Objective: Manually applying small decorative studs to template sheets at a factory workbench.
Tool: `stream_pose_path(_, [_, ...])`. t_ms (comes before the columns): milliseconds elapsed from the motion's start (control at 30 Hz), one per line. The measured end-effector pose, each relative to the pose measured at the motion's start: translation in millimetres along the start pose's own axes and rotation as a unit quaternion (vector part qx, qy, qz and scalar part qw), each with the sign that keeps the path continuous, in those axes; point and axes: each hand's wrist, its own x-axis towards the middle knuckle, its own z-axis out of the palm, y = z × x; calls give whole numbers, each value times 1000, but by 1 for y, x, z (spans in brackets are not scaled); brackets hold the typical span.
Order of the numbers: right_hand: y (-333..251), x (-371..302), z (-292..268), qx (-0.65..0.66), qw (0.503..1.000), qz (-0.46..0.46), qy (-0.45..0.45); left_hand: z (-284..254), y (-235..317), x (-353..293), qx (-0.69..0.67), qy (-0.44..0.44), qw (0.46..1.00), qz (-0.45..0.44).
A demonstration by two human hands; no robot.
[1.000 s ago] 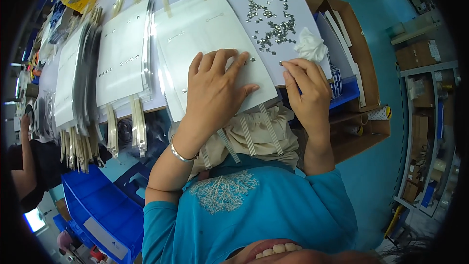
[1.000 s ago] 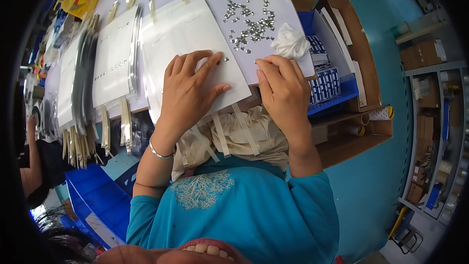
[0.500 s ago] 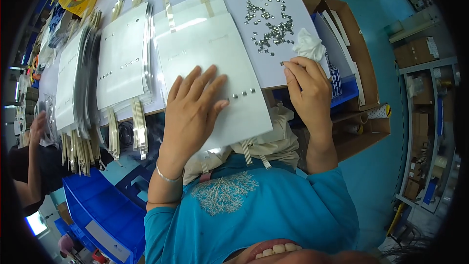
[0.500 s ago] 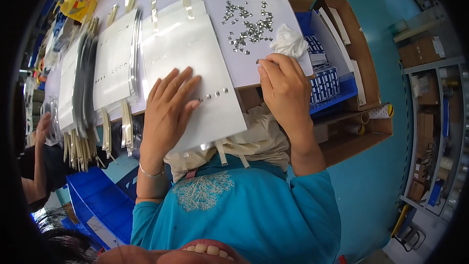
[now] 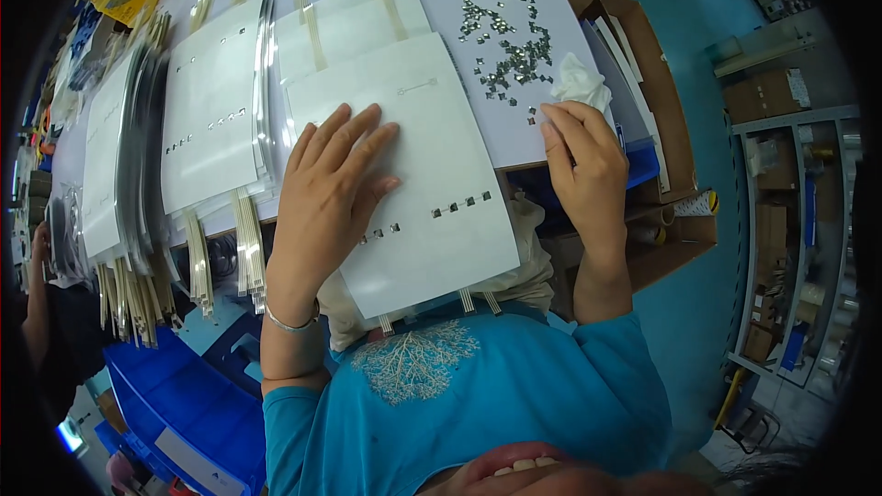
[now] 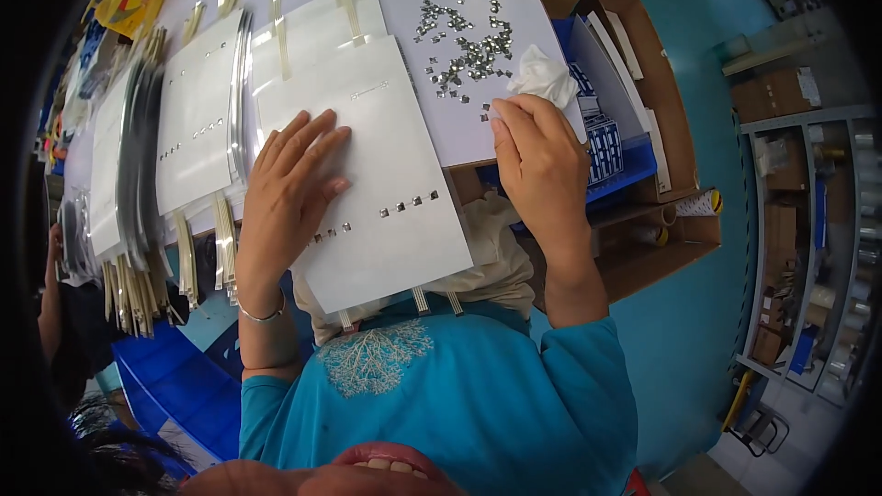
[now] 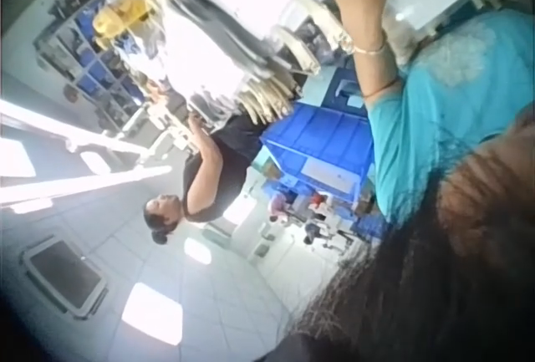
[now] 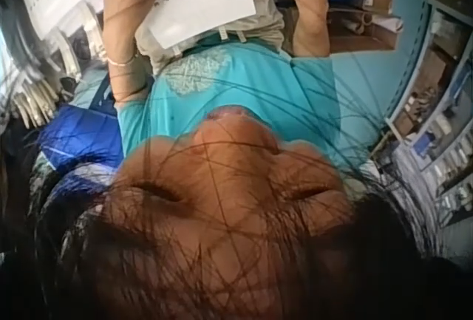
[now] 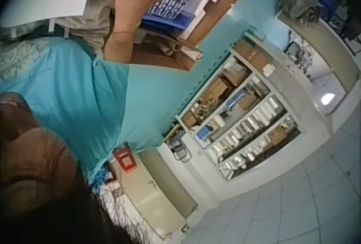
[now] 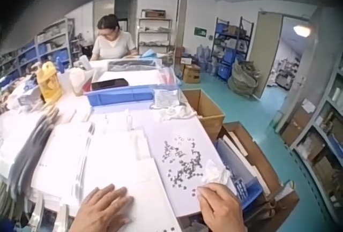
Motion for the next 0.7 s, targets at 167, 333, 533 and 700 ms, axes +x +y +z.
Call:
stream_pose_path(167, [-6, 6, -1, -23, 999, -11, -19, -2, 10, -9, 28, 1, 1000, 6])
stream_pose_path(333, [-4, 12, -1, -38, 998, -26, -44, 1, 9, 0, -36, -1, 999, -40])
stream_pose_path(533, [-26, 28, 5, 27, 996, -66, -62, 12, -1, 2, -11, 36, 999, 17])
stream_pose_path(700, [-35, 51, 41, 78, 976, -182, -89, 11, -3, 3, -14, 34, 999, 14])
